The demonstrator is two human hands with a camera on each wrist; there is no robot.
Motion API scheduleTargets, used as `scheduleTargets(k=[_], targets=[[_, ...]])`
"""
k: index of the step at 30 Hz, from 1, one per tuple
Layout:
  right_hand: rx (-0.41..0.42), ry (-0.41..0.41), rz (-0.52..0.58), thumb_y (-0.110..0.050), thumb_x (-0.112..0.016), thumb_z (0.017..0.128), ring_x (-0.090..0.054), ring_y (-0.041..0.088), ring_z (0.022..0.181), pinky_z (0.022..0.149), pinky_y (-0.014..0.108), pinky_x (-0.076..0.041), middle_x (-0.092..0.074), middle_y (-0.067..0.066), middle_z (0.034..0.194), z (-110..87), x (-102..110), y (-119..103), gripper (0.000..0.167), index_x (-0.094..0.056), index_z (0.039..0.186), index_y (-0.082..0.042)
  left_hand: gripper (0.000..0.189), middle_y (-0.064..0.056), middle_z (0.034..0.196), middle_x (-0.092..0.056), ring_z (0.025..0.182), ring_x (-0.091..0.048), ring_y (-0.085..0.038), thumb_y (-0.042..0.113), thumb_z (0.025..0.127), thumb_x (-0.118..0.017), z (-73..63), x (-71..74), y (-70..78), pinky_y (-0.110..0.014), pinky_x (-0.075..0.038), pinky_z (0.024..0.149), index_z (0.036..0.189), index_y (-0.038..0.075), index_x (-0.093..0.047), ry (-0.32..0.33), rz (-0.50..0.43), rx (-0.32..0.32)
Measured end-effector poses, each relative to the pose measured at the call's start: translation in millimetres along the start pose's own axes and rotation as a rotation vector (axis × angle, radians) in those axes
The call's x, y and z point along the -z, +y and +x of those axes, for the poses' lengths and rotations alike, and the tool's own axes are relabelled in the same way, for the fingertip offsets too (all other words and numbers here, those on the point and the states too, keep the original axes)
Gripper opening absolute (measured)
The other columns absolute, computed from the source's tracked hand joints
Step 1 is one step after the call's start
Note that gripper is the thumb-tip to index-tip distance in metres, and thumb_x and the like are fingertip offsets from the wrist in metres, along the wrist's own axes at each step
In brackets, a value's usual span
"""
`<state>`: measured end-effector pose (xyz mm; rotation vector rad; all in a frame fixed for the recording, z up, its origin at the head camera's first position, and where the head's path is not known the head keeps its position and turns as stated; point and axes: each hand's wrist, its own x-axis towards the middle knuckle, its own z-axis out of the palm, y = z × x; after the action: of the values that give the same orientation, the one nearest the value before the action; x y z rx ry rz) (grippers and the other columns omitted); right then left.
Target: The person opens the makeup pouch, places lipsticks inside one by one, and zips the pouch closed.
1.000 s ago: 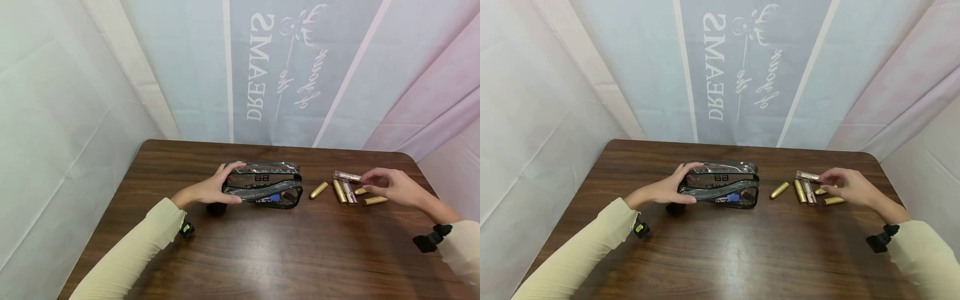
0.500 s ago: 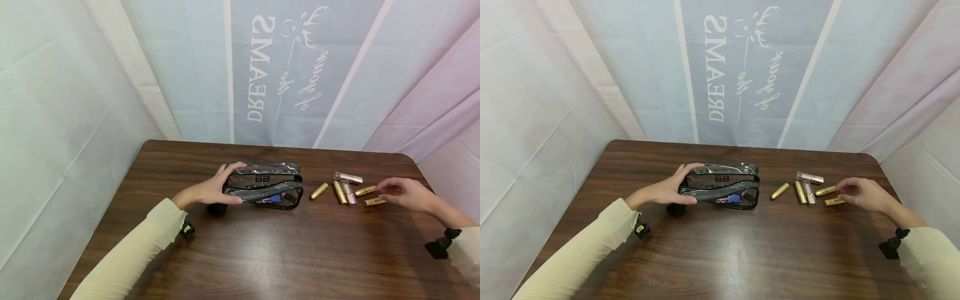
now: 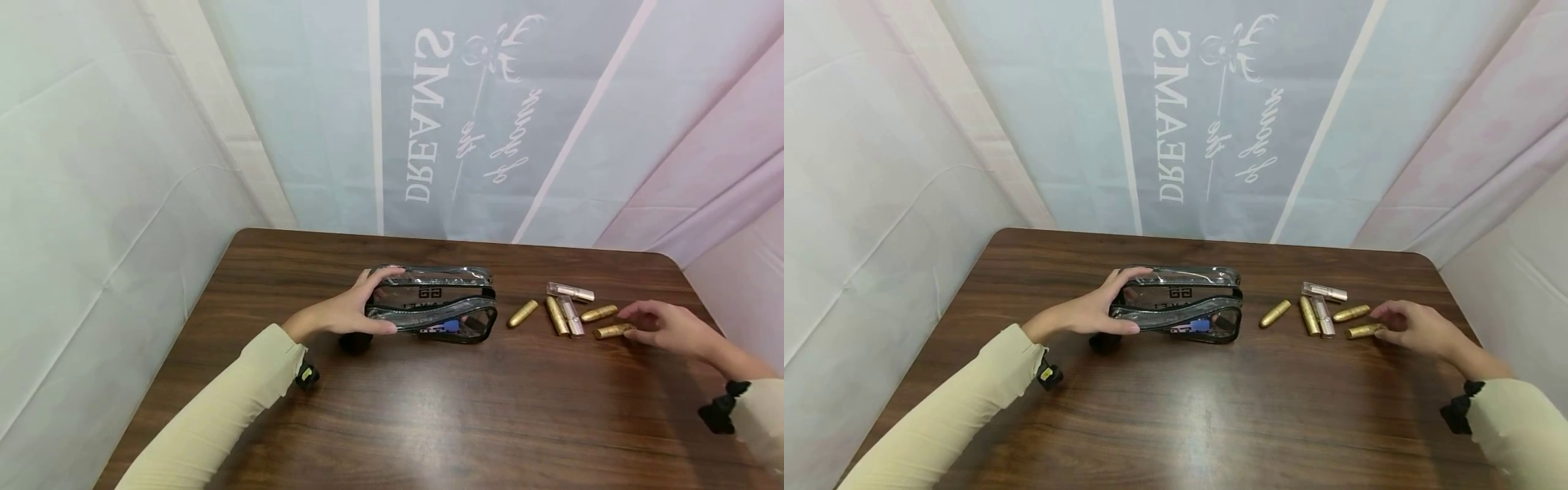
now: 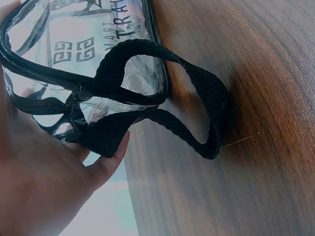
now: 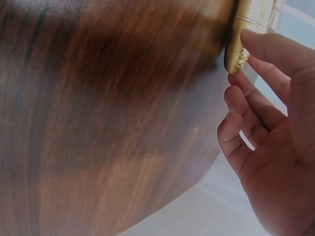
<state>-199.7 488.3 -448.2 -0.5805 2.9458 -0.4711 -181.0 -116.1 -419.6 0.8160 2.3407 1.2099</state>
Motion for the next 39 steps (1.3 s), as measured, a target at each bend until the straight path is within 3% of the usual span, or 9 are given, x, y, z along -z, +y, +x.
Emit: scheduleTargets(k=[7, 18, 30, 39], targets=[[-0.026, -0.021, 0.004, -0.019, -0.085, 0.084, -0.048, -0.001, 0.072, 0.063, 0.029, -0.041, -0.064, -0.006, 0.090, -1.9, -4, -3, 0.025, -0.072, 0.104, -0.012, 0.095, -0.004, 0.162, -0.013, 0.143, -0.028, -0.026, 0.049, 0.088, -0.079, 1.8, 3.7, 0.6, -0.062, -0.033, 0.109, 0.159, 0.046, -0.016, -0.011, -0.010, 0.004], [0.019, 0.046, 0.004, -0.018, -0.087, 0.081, -0.038, 0.001, 0.067, 0.059, 0.027, -0.029, -0.055, -0.006, 0.082, -4.9, -9, -7, 0.027, -0.071, 0.102, -0.015, 0.095, -0.006, 0.160, -0.015, 0.137, -0.034, -0.026, 0.050, 0.087, -0.078, 1.4, 5.2, 0.8, -0.060, -0.033, 0.109, 0.159, 0.043, -0.016, -0.002, -0.013, -0.025], [0.067, 0.073, 0.014, -0.010, -0.087, 0.079, -0.036, 0.000, 0.066, 0.057, 0.027, -0.029, -0.049, -0.009, 0.078, -3.1, -16, -9, 0.027, -0.070, 0.100, -0.014, 0.094, -0.005, 0.158, -0.017, 0.133, -0.038, -0.025, 0.044, 0.088, -0.080, 0.8, 6.1, 2.4, -0.056, -0.036, 0.108, 0.158, 0.045, -0.017, 0.004, -0.016, -0.024], [0.045, 0.053, 0.006, -0.017, -0.085, 0.084, -0.044, -0.002, 0.071, 0.059, 0.026, -0.037, -0.058, -0.010, 0.085, -5.5, -11, -12, 0.022, -0.072, 0.101, -0.015, 0.094, -0.006, 0.159, -0.016, 0.136, -0.036, -0.028, 0.049, 0.087, -0.079, 0.3, 6.2, 2.7, -0.059, -0.035, 0.108, 0.158, 0.045, -0.017, -0.001, -0.017, -0.027]])
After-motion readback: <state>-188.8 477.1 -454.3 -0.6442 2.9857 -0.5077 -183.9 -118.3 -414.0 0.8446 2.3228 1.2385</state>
